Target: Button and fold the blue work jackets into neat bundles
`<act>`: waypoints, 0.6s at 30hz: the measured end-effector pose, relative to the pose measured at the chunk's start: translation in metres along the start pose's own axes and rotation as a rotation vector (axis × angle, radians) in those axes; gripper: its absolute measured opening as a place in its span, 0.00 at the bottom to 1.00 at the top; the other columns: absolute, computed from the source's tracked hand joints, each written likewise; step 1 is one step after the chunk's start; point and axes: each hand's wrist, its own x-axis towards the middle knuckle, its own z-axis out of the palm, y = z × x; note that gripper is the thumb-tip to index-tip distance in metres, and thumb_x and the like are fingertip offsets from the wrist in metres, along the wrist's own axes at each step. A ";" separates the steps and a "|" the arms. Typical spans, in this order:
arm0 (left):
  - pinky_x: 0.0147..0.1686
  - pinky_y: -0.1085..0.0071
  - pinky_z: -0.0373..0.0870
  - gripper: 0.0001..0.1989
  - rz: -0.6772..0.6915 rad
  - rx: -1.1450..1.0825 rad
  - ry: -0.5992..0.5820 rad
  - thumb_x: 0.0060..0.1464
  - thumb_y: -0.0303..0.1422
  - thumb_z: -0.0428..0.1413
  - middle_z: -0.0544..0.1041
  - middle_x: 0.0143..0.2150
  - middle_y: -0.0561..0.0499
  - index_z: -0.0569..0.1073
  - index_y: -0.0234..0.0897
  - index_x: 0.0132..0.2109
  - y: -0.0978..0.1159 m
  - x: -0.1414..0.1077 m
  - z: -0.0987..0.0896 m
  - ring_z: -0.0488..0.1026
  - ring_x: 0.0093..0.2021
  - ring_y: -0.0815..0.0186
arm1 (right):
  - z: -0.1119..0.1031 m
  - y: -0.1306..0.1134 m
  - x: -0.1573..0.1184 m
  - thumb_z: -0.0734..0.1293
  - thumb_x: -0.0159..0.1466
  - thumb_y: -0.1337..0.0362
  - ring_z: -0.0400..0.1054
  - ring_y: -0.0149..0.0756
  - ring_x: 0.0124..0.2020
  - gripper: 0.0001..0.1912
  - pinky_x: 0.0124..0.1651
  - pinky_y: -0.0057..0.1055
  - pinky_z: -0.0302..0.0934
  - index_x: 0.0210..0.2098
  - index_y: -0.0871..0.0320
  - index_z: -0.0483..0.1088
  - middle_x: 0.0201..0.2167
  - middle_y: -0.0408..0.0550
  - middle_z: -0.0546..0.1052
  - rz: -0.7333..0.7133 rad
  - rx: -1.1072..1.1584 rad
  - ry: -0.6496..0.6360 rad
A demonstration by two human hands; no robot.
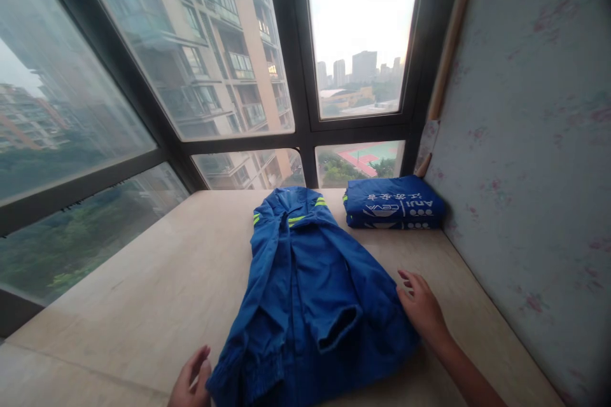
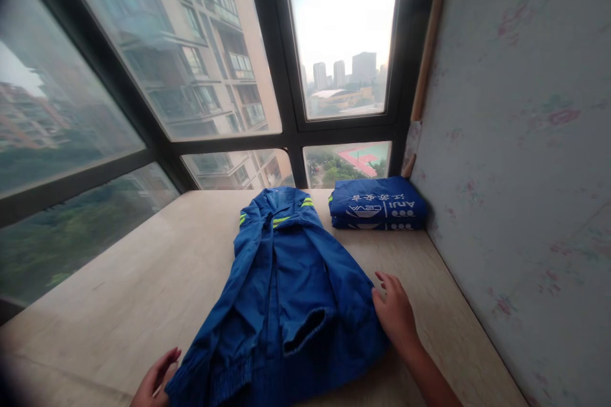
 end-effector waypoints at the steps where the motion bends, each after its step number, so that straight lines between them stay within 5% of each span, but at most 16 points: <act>1: 0.54 0.53 0.71 0.29 0.022 -0.006 -0.033 0.50 0.53 0.50 0.79 0.52 0.42 0.75 0.38 0.50 0.006 -0.004 0.003 0.75 0.53 0.47 | 0.003 -0.013 -0.007 0.61 0.62 0.54 0.72 0.46 0.47 0.24 0.52 0.43 0.66 0.51 0.60 0.72 0.48 0.57 0.76 -0.066 -0.025 -0.009; 5: 0.60 0.54 0.66 0.33 0.338 0.091 -0.273 0.52 0.51 0.51 0.73 0.60 0.42 0.71 0.37 0.59 0.039 -0.039 0.050 0.70 0.60 0.51 | 0.044 -0.081 -0.045 0.61 0.66 0.54 0.65 0.47 0.58 0.22 0.61 0.44 0.58 0.56 0.56 0.70 0.56 0.56 0.73 -0.331 -0.125 -0.280; 7: 0.62 0.50 0.61 0.33 0.519 0.342 -0.375 0.48 0.45 0.57 0.70 0.63 0.40 0.71 0.38 0.61 0.051 -0.060 0.080 0.66 0.63 0.48 | 0.072 -0.108 -0.068 0.67 0.61 0.55 0.61 0.54 0.61 0.24 0.63 0.49 0.54 0.56 0.54 0.71 0.60 0.56 0.70 -0.414 -0.258 -0.433; 10: 0.64 0.45 0.55 0.35 0.606 0.683 -0.405 0.44 0.34 0.58 0.65 0.67 0.38 0.70 0.39 0.63 0.056 -0.080 0.108 0.61 0.66 0.44 | 0.105 -0.126 -0.095 0.69 0.59 0.63 0.60 0.60 0.61 0.24 0.63 0.58 0.49 0.56 0.55 0.71 0.61 0.60 0.68 -0.437 -0.456 -0.529; 13: 0.63 0.48 0.57 0.34 0.632 0.714 -0.457 0.47 0.32 0.56 0.65 0.67 0.40 0.68 0.41 0.64 0.049 -0.077 0.108 0.61 0.67 0.47 | 0.116 -0.125 -0.103 0.65 0.62 0.69 0.66 0.56 0.55 0.16 0.58 0.53 0.56 0.49 0.57 0.74 0.52 0.60 0.74 -0.416 -0.530 -0.535; 18: 0.62 0.60 0.65 0.33 0.698 0.369 -0.504 0.49 0.28 0.50 0.73 0.61 0.45 0.69 0.40 0.64 0.036 -0.049 0.089 0.70 0.61 0.57 | 0.113 -0.105 -0.089 0.58 0.65 0.73 0.72 0.46 0.43 0.15 0.49 0.43 0.63 0.40 0.56 0.76 0.40 0.53 0.78 -0.350 -0.392 -0.501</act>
